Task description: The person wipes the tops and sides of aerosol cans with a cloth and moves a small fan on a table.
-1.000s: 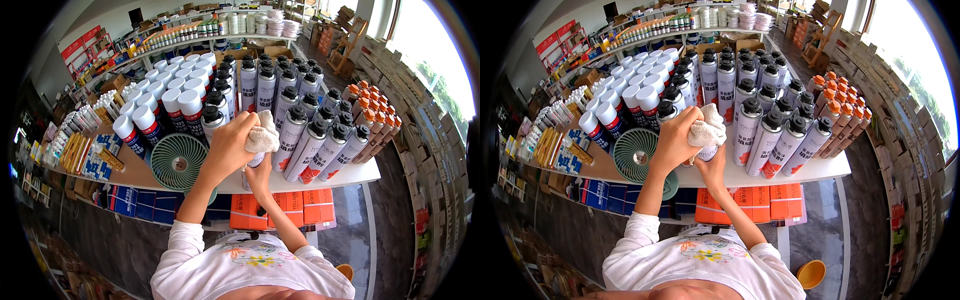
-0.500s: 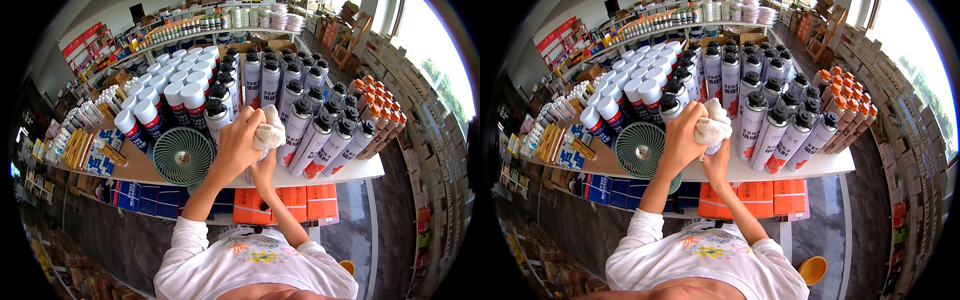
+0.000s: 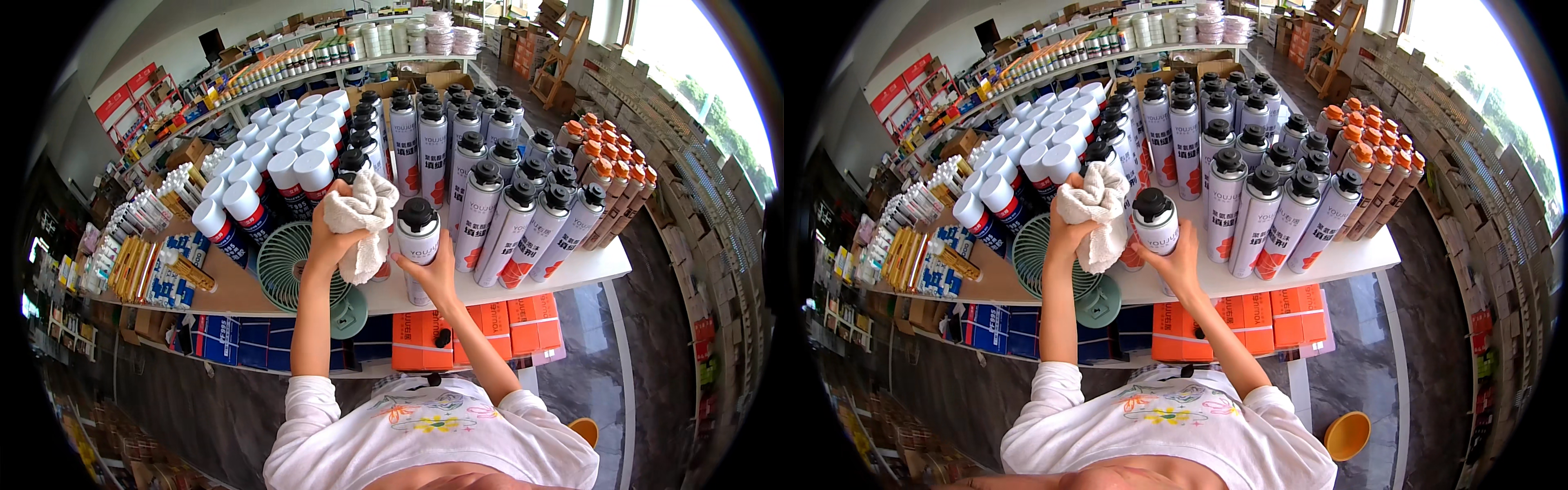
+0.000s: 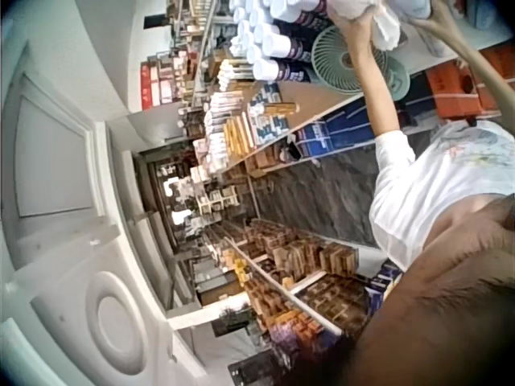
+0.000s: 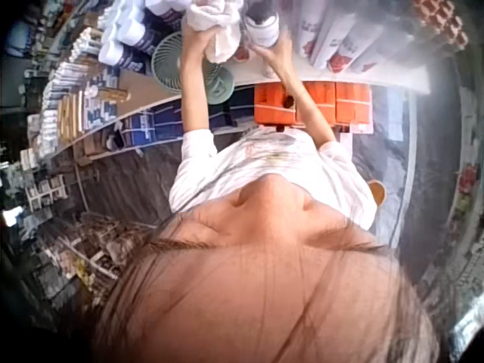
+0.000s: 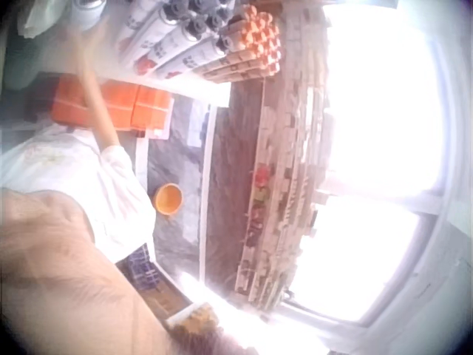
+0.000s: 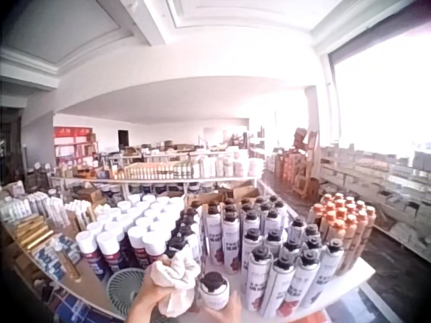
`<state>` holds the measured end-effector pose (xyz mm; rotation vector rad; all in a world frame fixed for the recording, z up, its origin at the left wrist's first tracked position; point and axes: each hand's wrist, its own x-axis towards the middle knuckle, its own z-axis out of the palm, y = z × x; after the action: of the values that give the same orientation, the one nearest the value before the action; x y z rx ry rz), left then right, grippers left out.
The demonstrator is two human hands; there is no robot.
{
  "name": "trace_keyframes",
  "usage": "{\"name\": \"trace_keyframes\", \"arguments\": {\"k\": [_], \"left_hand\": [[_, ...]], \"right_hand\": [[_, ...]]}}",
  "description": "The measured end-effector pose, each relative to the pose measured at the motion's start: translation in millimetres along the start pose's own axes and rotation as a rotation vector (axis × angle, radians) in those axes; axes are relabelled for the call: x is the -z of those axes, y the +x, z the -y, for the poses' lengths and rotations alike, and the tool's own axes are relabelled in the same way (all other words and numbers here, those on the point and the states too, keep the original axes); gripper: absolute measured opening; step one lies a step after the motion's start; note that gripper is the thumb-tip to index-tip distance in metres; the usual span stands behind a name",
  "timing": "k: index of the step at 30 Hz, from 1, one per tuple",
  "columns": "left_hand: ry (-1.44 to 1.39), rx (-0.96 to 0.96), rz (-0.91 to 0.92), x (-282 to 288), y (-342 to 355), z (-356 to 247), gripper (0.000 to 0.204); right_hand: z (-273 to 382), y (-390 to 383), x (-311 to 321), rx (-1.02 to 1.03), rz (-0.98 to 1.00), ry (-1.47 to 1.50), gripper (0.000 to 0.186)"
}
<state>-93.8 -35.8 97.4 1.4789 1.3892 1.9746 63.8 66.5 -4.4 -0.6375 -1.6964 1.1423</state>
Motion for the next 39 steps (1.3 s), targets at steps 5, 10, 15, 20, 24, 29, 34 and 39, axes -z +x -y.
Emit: {"name": "trace_keyframes", "arguments": {"k": [5, 10, 15, 20, 24, 29, 34, 39], "left_hand": [[-0.048, 0.053, -0.083, 0, -6, -10, 0.041], [0.311, -0.179, 0.083, -31, 4, -27, 0.038], [0.856, -0.349, 0.211, -74, 12, -47, 0.049], [1.026, -0.298, 0.2, -72, 17, -45, 0.056], [0.842, -0.351, 0.384, -50, 31, -50, 0.049], [0.943, -0.34, 0.316, -65, 18, -48, 0.058], [0.998, -0.43, 0.118, -78, 0, -33, 0.055], [0.768, -0.512, 0.327, -42, 27, -32, 0.043]], "right_hand": [[9, 14, 21, 0.079, 0.147, 0.146, 0.076], [26, 28, 31, 0.052, 0.329, 0.065, 0.075], [10, 10, -3, 0.15, 0.061, 0.052, 0.061], [4, 16, -4, 0.085, 0.12, 0.045, 0.063], [13, 10, -6, 0.088, 0.112, 0.028, 0.068], [18, 7, -13, 0.146, 0.041, 0.05, 0.062], [21, 4, -7, 0.2, 0.084, 0.054, 0.056], [21, 10, -8, 0.084, 0.075, 0.086, 0.063]]}}
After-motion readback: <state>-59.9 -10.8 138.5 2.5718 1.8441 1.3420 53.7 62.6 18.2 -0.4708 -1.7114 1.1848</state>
